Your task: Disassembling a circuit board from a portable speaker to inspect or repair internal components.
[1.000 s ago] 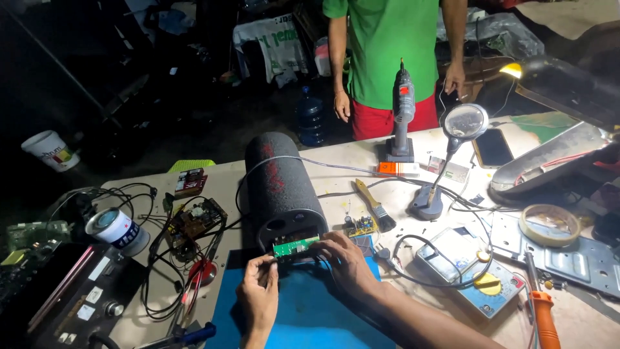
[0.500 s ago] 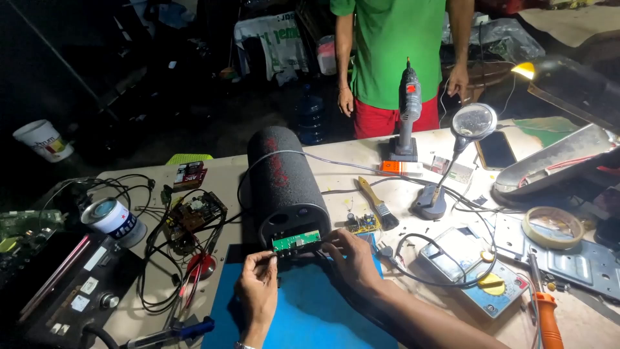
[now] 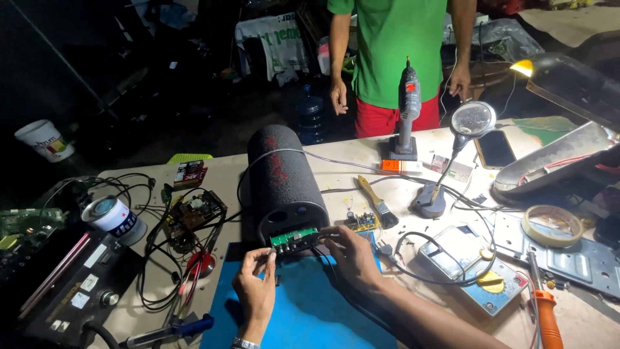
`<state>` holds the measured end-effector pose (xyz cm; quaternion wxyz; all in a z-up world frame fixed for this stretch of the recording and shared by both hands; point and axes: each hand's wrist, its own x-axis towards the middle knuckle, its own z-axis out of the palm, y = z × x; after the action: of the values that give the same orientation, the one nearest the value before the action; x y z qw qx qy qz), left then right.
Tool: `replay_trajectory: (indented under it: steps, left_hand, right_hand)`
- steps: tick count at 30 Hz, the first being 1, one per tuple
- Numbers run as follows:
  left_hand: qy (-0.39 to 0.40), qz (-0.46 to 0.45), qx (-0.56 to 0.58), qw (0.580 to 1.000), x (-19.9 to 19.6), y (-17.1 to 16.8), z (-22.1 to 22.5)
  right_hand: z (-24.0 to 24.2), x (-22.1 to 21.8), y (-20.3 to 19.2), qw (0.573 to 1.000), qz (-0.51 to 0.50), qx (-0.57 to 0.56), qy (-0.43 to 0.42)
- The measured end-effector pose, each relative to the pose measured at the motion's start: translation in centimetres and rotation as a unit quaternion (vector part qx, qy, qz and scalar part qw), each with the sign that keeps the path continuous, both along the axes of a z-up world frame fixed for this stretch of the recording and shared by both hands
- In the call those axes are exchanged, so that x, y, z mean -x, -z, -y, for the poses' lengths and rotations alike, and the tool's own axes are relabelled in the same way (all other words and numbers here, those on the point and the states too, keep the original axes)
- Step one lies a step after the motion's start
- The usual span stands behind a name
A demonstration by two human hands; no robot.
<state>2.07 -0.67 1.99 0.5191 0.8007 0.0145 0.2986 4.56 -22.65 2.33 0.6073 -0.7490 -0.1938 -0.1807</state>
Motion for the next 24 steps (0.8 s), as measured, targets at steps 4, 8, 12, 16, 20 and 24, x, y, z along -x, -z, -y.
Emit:
replay_trajectory:
  steps: [4, 8, 12, 16, 20, 24]
  left_hand:
    - [-0.017, 0.017, -0.023, 0.999, -0.3, 0.1, 0.0]
    - [-0.033, 0.034, -0.044, 0.998, -0.5, 0.2, 0.0]
    - [-0.031, 0.042, -0.055, 0.997, -0.7, 0.4, 0.0]
    - [-0.010, 0.026, -0.025, 0.999, -0.3, 0.2, -0.1]
    - [0.007, 0.017, -0.002, 1.000, 0.0, 0.3, -0.5]
    - [0.042, 0.022, 0.058, 0.997, 0.3, 0.4, -1.2]
  right_hand:
    - [-0.4, 1.2, -1.0, 1.000, -0.008, 0.022, 0.018]
    - [-0.6, 1.5, -0.8, 0.999, 0.016, 0.022, 0.023]
    - [-0.6, 1.3, -0.3, 1.000, 0.000, 0.015, 0.017]
    - [-0.5, 1.1, -0.2, 1.000, 0.009, 0.008, 0.012]
    - [-0.4, 0.8, 0.5, 0.999, 0.028, 0.024, 0.017]
    - [-0.5, 1.6, -0.4, 0.997, 0.065, 0.026, -0.025]
